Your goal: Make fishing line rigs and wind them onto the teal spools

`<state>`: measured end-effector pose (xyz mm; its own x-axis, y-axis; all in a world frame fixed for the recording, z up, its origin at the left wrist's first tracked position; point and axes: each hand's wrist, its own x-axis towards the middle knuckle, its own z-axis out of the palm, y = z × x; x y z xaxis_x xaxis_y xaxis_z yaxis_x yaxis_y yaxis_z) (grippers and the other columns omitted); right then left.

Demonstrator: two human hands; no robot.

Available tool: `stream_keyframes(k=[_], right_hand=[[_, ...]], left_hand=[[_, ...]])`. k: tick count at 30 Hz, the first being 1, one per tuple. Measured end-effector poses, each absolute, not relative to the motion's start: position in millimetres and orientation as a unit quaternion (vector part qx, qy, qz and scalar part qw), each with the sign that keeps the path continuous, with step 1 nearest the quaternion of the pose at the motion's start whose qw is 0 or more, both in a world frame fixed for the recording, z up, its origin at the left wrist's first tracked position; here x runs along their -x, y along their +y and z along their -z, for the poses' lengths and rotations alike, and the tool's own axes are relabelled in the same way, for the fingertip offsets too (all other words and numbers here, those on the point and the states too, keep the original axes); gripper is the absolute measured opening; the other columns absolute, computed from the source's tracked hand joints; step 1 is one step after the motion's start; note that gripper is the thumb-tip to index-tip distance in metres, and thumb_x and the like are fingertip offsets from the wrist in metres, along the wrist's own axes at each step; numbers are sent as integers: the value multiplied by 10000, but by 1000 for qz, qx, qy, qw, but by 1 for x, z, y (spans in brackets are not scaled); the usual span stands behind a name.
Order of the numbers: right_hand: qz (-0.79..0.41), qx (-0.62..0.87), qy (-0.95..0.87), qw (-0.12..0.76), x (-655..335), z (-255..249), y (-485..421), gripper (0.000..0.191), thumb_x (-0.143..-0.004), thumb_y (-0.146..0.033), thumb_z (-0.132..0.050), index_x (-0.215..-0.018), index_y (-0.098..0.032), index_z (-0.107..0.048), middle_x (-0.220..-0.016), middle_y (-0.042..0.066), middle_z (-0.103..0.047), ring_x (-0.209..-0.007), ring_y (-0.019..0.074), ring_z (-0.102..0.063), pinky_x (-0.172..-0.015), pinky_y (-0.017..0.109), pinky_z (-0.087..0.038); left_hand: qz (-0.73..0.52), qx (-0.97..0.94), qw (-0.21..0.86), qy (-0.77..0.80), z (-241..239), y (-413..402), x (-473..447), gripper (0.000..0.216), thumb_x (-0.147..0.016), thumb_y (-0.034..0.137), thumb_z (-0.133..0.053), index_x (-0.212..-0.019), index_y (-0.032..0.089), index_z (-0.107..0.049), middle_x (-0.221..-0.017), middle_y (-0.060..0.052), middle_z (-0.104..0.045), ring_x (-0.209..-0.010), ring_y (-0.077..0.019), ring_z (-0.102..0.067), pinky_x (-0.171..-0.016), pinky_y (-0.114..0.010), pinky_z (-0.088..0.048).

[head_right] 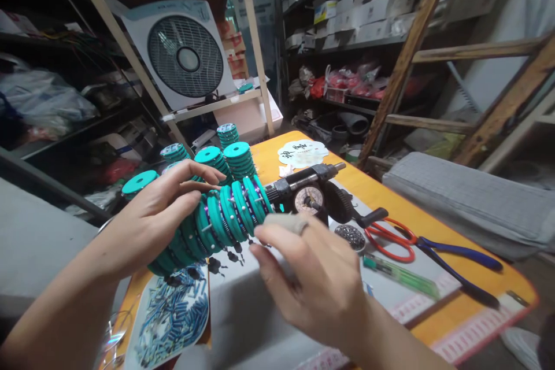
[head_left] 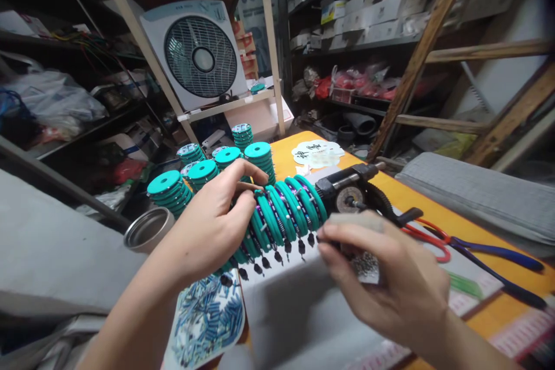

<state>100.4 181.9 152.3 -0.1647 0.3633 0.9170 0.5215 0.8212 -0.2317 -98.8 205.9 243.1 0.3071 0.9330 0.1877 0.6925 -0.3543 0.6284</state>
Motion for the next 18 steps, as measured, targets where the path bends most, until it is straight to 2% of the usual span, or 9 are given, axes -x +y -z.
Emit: stream_keyframes(k=[2, 4, 7, 9, 12, 14, 18], right_hand=[[102, 304, -763, 561, -106, -162, 188, 382, -780, -14, -610, -1123, -178, -576, -1008, 109, -655, -920, 236, -616, -825, 397, -495], [114, 310, -769, 547, -107, -167, 191, 333, -777, -33, -624, -1077, -177, -624, -1044, 129, -642, -968, 266, -594, -843, 431, -483], [89, 287, -784, 543, -101, -163, 186, 162, -784, -70, -655, -924, -151, -665, -763, 69, -656, -701, 193, -593, -701, 355, -488], [49, 282, -791, 541, -94, -152, 180, 95, -801, -89, -663, -886, -132, -663, -602, 14, -608, -527, 134, -524, -573, 284, -438], [-8, 327, -770, 548, -83, -131, 175, 84, -816, -187, -697, -855, -120, -663, -582, 1, -608, -481, 113, -523, -517, 252, -381], [-43, 370, -753, 542, -76, -120, 175, 146, -814, -254, -708, -756, -130, -658, -550, -7, -589, -470, 110, -518, -506, 248, -356], [-137, 419, -724, 531, -66, -115, 176, 215, -826, -281, -683, -660, -147, -652, -489, -28, -528, -429, 88, -464, -464, 235, -311]], left_hand=[[-268, -781, 215, 522, -243, 205, 98, 171, -923, 194, -368, -1023, 243, -497, -1138, -9, -598, -1047, -194, -568, -914, -384, -436], [-270, -782, 217, 518, -242, 203, 97, 163, -919, 189, -368, -1014, 238, -491, -1124, -14, -594, -1037, -190, -569, -895, -368, -445], [-277, -785, 202, 517, -240, 199, 96, 160, -923, 188, -362, -1014, 244, -482, -1144, -9, -575, -1048, -180, -559, -888, -348, -448], [-277, -789, 184, 516, -239, 197, 96, 165, -925, 185, -362, -1018, 254, -478, -1167, 4, -561, -1074, -176, -544, -903, -343, -440], [-279, -795, 166, 512, -236, 195, 96, 169, -920, 180, -371, -1015, 269, -479, -1163, 25, -563, -1091, -171, -530, -921, -345, -431], [-276, -798, 157, 512, -235, 194, 95, 169, -917, 181, -375, -1010, 276, -480, -1145, 37, -570, -1069, -167, -537, -919, -348, -431], [-270, -803, 139, 512, -234, 193, 94, 175, -910, 173, -383, -1007, 283, -478, -1128, 51, -573, -1029, -163, -548, -917, -358, -426]])
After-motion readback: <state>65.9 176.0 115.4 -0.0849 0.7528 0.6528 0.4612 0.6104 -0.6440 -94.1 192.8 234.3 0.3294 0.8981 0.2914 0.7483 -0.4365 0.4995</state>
